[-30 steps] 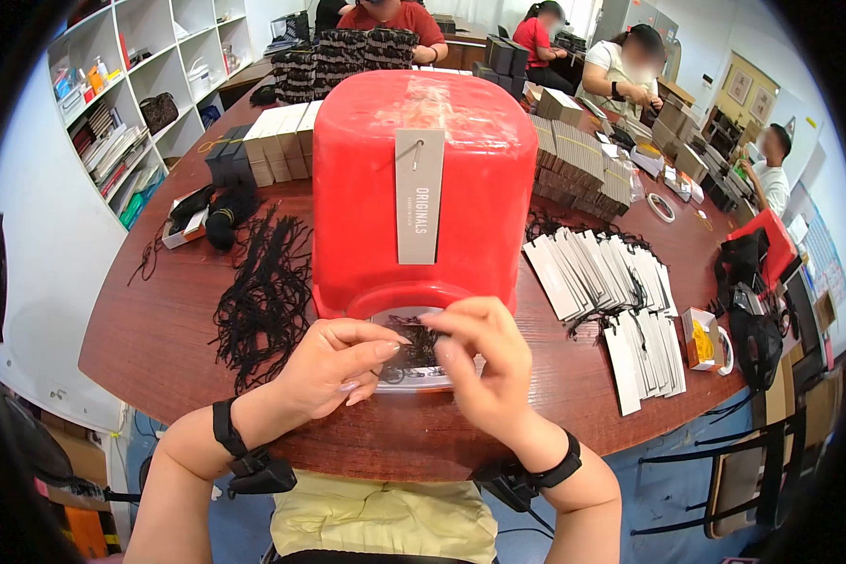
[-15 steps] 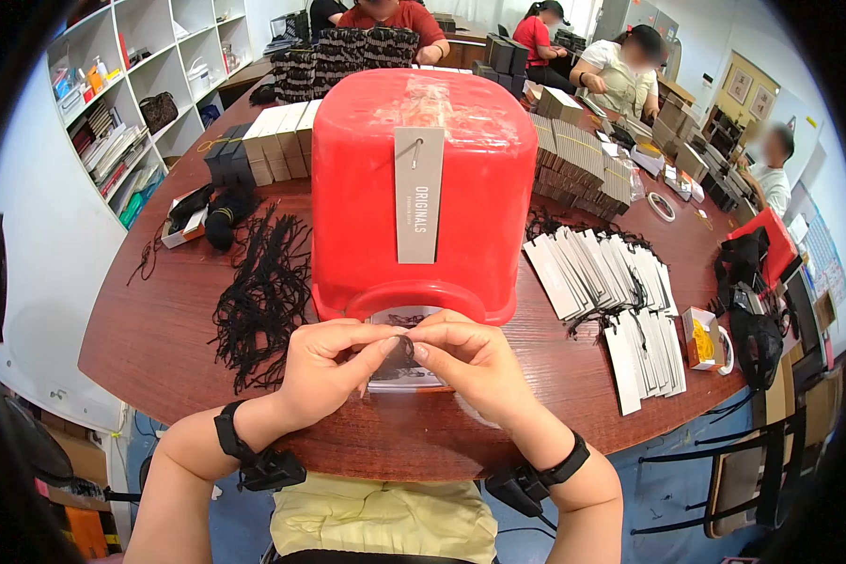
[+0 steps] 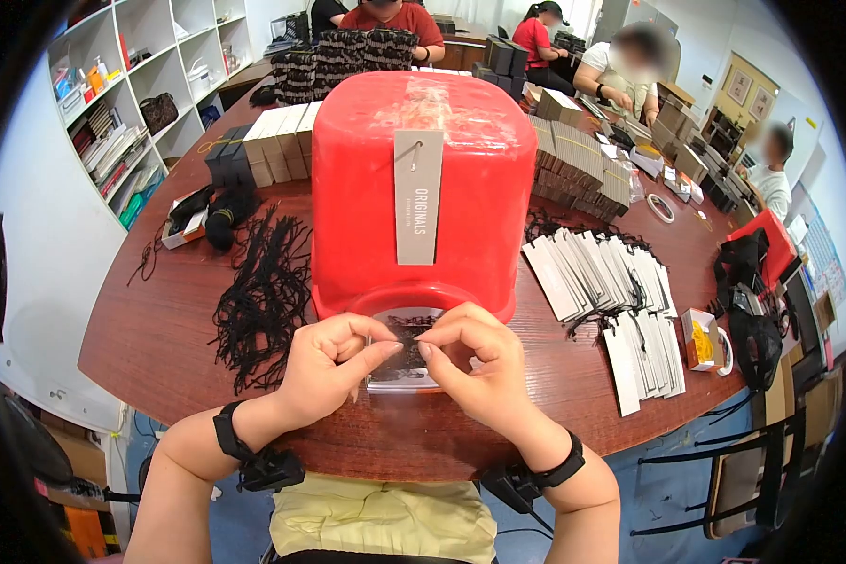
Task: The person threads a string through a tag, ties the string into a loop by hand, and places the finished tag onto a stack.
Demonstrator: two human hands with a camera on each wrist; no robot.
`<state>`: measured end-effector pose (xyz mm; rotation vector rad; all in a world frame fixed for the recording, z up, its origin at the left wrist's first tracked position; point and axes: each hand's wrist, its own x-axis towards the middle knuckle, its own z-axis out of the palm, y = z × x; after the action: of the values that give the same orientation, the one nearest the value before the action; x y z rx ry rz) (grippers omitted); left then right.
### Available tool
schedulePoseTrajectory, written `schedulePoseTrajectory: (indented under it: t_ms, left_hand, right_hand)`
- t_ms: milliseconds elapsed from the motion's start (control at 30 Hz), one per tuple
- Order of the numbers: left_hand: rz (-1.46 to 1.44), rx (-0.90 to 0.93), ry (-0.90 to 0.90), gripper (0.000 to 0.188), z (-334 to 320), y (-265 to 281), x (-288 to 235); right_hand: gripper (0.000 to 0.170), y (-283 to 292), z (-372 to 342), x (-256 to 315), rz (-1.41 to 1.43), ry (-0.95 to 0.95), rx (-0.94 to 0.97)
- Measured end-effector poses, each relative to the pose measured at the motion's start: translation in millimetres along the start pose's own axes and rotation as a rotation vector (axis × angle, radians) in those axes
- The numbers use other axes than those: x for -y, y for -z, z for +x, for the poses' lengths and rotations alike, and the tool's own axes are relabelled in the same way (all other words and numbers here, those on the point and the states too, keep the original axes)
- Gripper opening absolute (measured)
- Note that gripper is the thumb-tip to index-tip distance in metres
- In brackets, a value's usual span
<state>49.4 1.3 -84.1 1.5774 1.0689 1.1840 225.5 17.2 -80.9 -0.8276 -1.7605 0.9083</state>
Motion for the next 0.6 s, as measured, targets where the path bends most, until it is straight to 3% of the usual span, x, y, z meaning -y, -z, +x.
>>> schedulePoseTrajectory:
  t_ms: [67, 133, 333, 433, 467, 533, 600]
  left_hand:
    - [-0.218, 0.092, 0.125, 0.016, -1, -1, -4]
    - [-0.214, 0.100, 0.131, 0.016, -1, -1, -5]
    - [-0.223, 0.130, 0.133, 0.015, -3, 0, -9]
    - [-0.215, 0.117, 0.120, 0.015, -3, 0, -9]
    - [-0.222, 0.106, 0.101, 0.014, -3, -1, -8]
    - [-0.220, 0.120, 0.098, 0.014, -3, 0, -8]
    - [-0.216, 0.134, 0.097, 0.014, -3, 0, -7]
  right_hand:
    - [0.004, -1, 1, 3, -0.038, 0.025, -0.018]
    - [0.006, -2, 1, 5, -0.196, 0.169, -0.079]
    - [0.010, 1, -1, 4, -0.363, 0.249, -0.121]
    - [0.017, 7, 0, 1, -0.206, 0.212, 0.015]
    - [0.017, 4, 3, 4, -0.207, 0.213, 0.015]
    - [0.025, -6, 7, 11, 0.064, 0.165, -0.096]
    - [0.028, -3, 8, 7, -0.025, 0.221, -0.041]
